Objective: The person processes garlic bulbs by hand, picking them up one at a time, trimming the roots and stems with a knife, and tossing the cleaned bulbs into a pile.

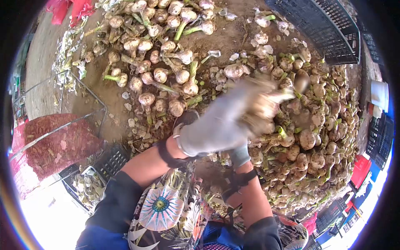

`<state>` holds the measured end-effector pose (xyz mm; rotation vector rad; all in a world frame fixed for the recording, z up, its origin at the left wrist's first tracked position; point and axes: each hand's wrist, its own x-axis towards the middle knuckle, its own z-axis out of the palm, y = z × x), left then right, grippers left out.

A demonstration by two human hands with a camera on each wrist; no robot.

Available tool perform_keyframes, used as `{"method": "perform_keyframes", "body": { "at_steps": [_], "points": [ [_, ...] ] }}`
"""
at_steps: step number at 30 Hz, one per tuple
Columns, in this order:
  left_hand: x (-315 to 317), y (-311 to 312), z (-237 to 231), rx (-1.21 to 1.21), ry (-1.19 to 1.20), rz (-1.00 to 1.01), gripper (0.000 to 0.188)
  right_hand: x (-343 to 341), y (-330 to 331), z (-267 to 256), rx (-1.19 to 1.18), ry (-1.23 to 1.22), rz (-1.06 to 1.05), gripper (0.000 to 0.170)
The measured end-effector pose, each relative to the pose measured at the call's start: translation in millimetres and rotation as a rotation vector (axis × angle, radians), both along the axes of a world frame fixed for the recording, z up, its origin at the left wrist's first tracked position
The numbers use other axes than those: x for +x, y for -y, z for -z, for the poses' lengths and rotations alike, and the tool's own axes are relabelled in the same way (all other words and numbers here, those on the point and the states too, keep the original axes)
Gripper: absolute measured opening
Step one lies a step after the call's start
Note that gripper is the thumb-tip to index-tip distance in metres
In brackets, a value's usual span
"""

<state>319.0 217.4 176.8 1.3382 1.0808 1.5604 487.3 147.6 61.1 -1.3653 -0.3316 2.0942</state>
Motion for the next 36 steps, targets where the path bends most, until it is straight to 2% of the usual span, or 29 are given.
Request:
{"method": "perform_keyframes", "body": {
  "at_steps": [1,2,4,6,7,8,9,10,11,12,14,16,18,20,21,22,24,26,27,28,30,31,33,34,36],
  "points": [
    [13.9,-1.1,-7.4,-0.051,0.148,0.185,0.055,-0.9,-3.7,-4.4,-0.007,-0.002,-0.007,0.012],
    [45.1,10.3,-1.4,-0.084,-0.24,-0.089,0.062,-0.9,-12.0,-10.1,0.047,0.104,-0.09,0.013],
    [11.8,11.6,-12.1,-0.061,-0.116,0.062,0.065,-8.9,-41.6,-36.1,0.171,0.306,-0.235,0.015],
    [-32.4,40.8,13.4,-0.196,-0.158,-0.036,0.057,-7.6,-66.9,-55.4,0.292,0.507,-0.366,0.018],
    [-57.0,57.2,5.9,-0.486,-0.2,-0.15,0.053,0.0,-73.6,-57.1,0.2,0.48,-0.296,0.019],
    [-84.3,89.6,50.2,-0.43,-0.318,-0.345,0.053,5.7,-78.5,-55.9,0.19,0.436,-0.195,0.02],
    [-103.6,111.6,57.3,-0.529,-0.642,-0.608,0.048,14.9,-79.9,-45.6,0.264,0.516,-0.203,0.021],
    [-113.7,125.9,56.2,-0.913,-0.337,-0.823,0.043,23.3,-80.7,-32.5,0.341,0.595,-0.213,0.023],
    [-138.1,159.6,101.0,-0.784,-0.632,-0.93,0.042,28.3,-81.5,-22.2,0.347,0.506,-0.161,0.025],
    [-148.1,174.5,113.8,-1.066,-0.746,-0.902,0.058,24.8,-81.8,-20.4,0.348,0.494,-0.169,0.025],
    [-149.8,181.6,142.0,-1.08,-0.901,-0.877,0.053,21.7,-82.0,-21.6,0.305,0.445,-0.14,0.024],
    [-156.5,164.8,130.2,-1.132,-0.875,-0.853,0.05,13.4,-81.8,-29.6,0.285,0.506,-0.188,0.025],
    [-150.3,163.9,109.8,-1.196,-0.842,-0.825,0.048,6.0,-76.5,-39.5,0.311,0.44,-0.239,0.023],
    [-137.7,166.0,86.3,-0.865,-0.675,-0.806,0.045,-15.9,-68.8,-62.0,0.242,0.465,-0.303,0.022],
    [-121.1,160.6,62.3,-0.913,-0.395,-0.791,0.044,-31.4,-60.6,-73.1,0.265,0.368,-0.339,0.024],
    [-114.9,165.6,65.9,-0.794,-0.506,-0.708,0.046,-44.4,-52.6,-81.7,0.285,0.275,-0.372,0.025],
    [-93.0,161.1,39.1,-0.737,-0.494,-0.522,0.045,-64.0,-44.4,-90.1,0.2,0.194,-0.542,0.031],
    [-78.4,152.6,27.6,-0.697,-0.409,-0.371,0.048,-85.5,-28.0,-89.0,0.283,-0.016,-0.483,0.036],
    [-73.8,147.4,21.5,-0.713,-0.198,-0.29,0.054,-98.5,-20.7,-83.7,0.35,-0.092,-0.442,0.037],
    [-72.6,145.9,23.5,-0.708,-0.191,-0.285,0.054,-99.3,-18.9,-85.3,0.359,-0.013,-0.454,0.036],
    [-72.3,142.3,27.4,-0.725,0.225,-0.266,0.061,-93.0,-30.5,-91.8,0.378,0.054,-0.535,0.038],
    [-76.2,142.3,26.4,-0.741,0.172,-0.22,0.053,-89.8,-35.5,-96.9,0.386,0.061,-0.536,0.038],
    [-79.5,144.0,24.5,-0.706,0.19,-0.233,0.053,-82.4,-37.6,-109.1,0.785,0.53,-0.802,0.029],
    [-80.0,144.9,25.1,-0.676,0.202,-0.243,0.053,-82.5,-38.2,-115.7,0.784,0.537,-0.809,0.029],
    [-79.4,148.3,29.9,-0.65,0.241,-0.239,0.056,-83.0,-36.7,-125.6,1.321,0.889,-1.175,0.022]
  ]
}}
